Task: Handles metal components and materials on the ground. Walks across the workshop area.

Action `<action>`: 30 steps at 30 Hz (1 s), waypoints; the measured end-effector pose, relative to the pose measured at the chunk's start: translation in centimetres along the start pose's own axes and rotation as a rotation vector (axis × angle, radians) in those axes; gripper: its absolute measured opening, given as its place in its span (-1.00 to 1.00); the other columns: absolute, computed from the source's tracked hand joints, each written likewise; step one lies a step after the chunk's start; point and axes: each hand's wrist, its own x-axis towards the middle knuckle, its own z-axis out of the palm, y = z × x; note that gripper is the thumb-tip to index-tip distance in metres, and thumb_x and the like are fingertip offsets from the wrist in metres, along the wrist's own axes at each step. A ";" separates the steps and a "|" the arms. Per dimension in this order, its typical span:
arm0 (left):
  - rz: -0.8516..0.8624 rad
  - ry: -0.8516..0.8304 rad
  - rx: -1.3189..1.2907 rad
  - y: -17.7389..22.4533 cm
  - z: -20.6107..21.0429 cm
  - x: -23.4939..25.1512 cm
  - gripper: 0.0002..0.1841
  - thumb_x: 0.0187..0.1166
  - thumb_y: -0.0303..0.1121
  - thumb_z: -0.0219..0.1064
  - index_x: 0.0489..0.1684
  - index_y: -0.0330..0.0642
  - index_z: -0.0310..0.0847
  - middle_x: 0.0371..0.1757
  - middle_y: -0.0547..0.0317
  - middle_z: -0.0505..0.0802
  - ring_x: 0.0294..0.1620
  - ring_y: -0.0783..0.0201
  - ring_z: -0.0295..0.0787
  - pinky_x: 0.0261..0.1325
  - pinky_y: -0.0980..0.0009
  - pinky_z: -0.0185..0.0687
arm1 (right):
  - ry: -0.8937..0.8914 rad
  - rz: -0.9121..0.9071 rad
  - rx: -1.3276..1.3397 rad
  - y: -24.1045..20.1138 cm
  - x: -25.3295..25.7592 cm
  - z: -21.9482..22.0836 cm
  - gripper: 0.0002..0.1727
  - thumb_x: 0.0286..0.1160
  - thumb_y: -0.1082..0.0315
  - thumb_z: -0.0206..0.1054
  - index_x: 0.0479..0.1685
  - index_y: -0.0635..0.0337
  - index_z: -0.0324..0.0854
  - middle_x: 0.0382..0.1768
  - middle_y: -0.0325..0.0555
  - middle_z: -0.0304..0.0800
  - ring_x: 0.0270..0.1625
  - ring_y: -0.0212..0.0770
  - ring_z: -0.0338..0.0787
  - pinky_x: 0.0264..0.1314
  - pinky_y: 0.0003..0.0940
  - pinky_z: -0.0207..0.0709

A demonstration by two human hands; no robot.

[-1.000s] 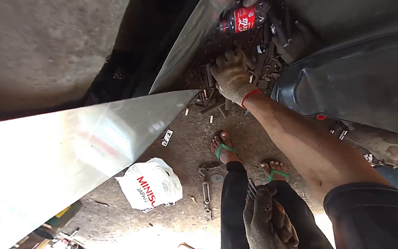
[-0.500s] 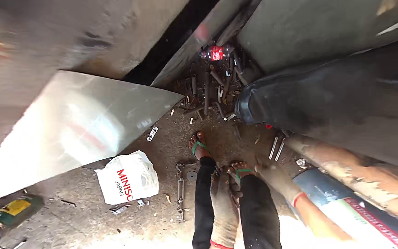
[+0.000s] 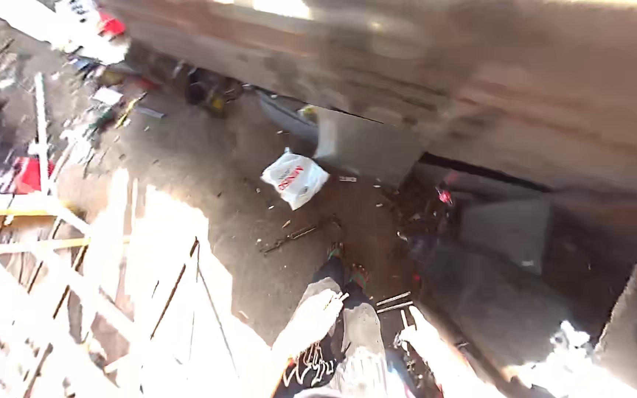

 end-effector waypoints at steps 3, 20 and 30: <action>-0.029 -0.105 -0.007 -3.3 -1.2 -8.0 -0.55 0.76 0.04 0.07 0.09 -0.13 0.72 -0.10 -0.02 0.83 -0.01 0.05 0.80 0.16 -0.10 0.65 | -0.086 -0.044 -0.318 -3.4 -2.7 -0.1 0.21 0.14 0.47 0.56 0.93 -0.20 -0.08 0.23 0.32 0.76 0.00 0.23 0.87 0.11 0.29 0.72; -0.187 0.739 -0.954 -34.8 19.6 -45.4 -0.62 0.76 -0.09 0.17 0.19 -0.19 0.71 0.01 -0.03 0.87 0.05 0.12 0.83 0.25 0.03 0.70 | -0.520 -0.632 -2.154 -10.8 -26.0 43.5 -0.53 0.51 -0.08 0.31 0.33 -0.15 0.72 0.17 0.09 0.84 0.24 0.21 0.80 0.27 0.46 0.55; -0.743 1.403 -1.677 -45.5 33.8 -61.1 -0.60 0.76 -0.05 0.17 0.30 -0.10 0.67 0.02 0.05 0.87 0.01 0.18 0.84 0.20 0.03 0.75 | -1.391 -0.873 -2.309 14.7 -44.2 71.1 -0.46 0.57 0.06 0.30 0.55 -0.08 0.58 0.26 -0.03 0.82 0.30 -0.04 0.80 0.44 0.15 0.58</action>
